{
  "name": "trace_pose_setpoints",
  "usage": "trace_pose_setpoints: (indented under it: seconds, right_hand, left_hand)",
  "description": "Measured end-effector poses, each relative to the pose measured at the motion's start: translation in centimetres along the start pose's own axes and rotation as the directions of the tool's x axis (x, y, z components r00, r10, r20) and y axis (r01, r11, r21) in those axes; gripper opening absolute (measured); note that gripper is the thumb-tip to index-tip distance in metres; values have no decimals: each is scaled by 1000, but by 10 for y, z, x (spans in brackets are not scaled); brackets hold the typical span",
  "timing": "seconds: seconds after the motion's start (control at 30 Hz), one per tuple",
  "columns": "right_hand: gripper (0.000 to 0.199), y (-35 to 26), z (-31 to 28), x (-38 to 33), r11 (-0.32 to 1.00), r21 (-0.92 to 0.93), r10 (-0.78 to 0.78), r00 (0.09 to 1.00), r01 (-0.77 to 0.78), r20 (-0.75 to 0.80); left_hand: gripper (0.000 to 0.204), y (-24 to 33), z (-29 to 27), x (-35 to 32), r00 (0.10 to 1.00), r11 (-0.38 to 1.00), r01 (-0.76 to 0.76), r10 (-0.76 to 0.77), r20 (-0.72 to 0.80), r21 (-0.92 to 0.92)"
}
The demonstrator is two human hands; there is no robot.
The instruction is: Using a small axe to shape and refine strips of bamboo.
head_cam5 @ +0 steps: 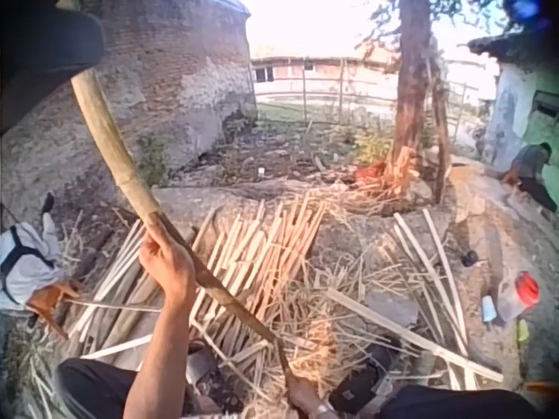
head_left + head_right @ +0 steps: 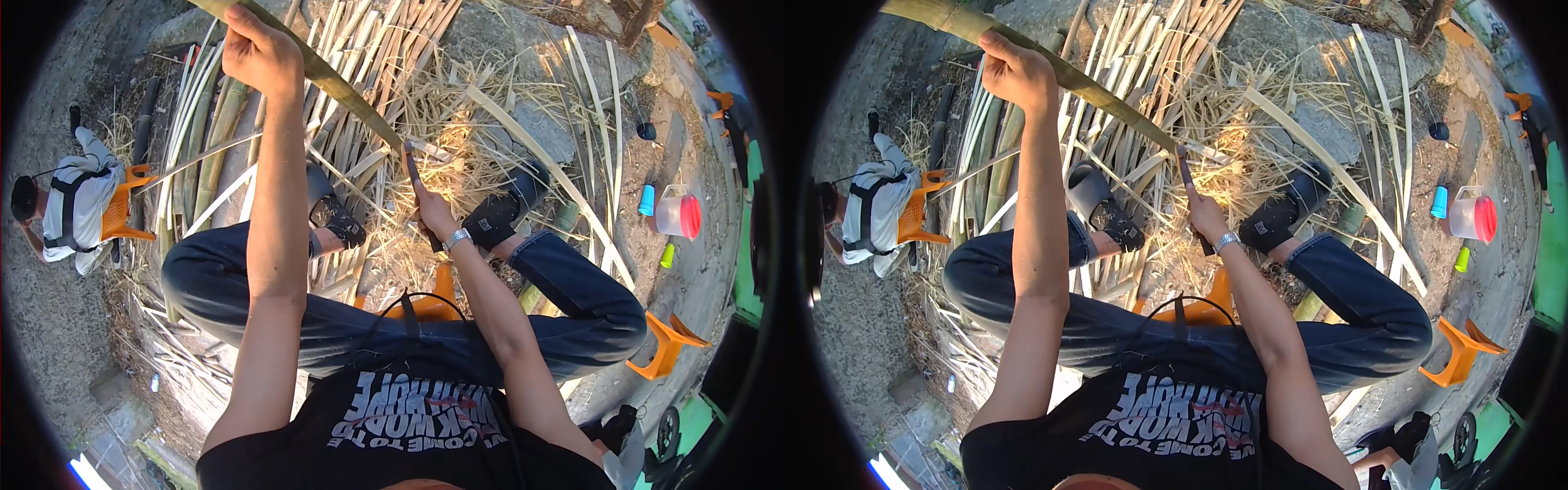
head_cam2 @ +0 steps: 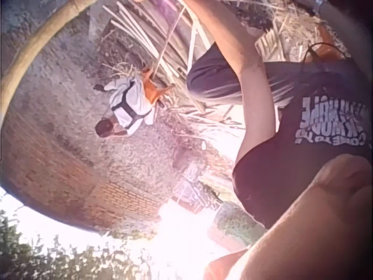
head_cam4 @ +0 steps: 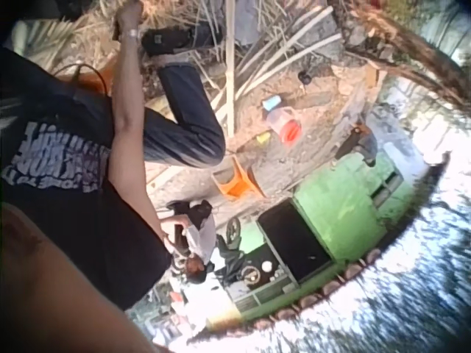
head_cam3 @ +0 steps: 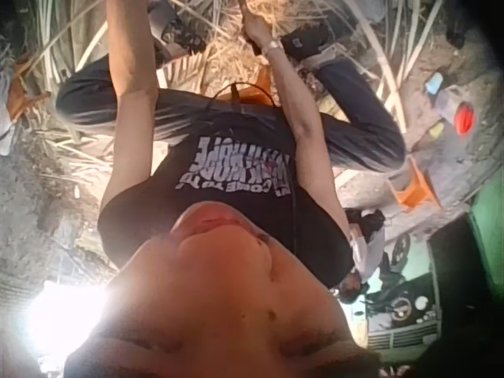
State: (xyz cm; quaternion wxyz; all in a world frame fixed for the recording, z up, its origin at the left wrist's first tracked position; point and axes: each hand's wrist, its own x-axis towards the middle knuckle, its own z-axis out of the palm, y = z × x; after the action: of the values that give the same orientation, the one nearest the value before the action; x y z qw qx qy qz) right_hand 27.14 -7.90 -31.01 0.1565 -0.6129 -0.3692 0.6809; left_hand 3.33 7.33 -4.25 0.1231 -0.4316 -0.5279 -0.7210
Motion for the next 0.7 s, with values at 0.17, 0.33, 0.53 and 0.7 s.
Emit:
trace_pose_setpoints:
  seconds: [0.17, 0.33, 0.53, 0.7]
  right_hand:
    - [47, -59, -9, -27, 921, 390, -65, 985, -2, 159]
    - [32, -87, -38, -54, 834, 540, -141, 902, -114, 407]
    - [28, -104, -55, -70, 842, 538, -289, 879, 45, 379]
    - [24, -111, -65, -81, 825, 522, -395, 881, 216, 261]
  left_hand:
    - [67, -1, 13, 5, 1000, 998, 2, -4, -28, -67]
    - [51, -33, -3, 12, 939, 839, 334, -257, 227, -431]
    - [55, -32, -13, -6, 703, 671, 625, -263, 661, -398]
    - [52, -19, -6, 16, 834, 870, 332, -90, 544, -365]
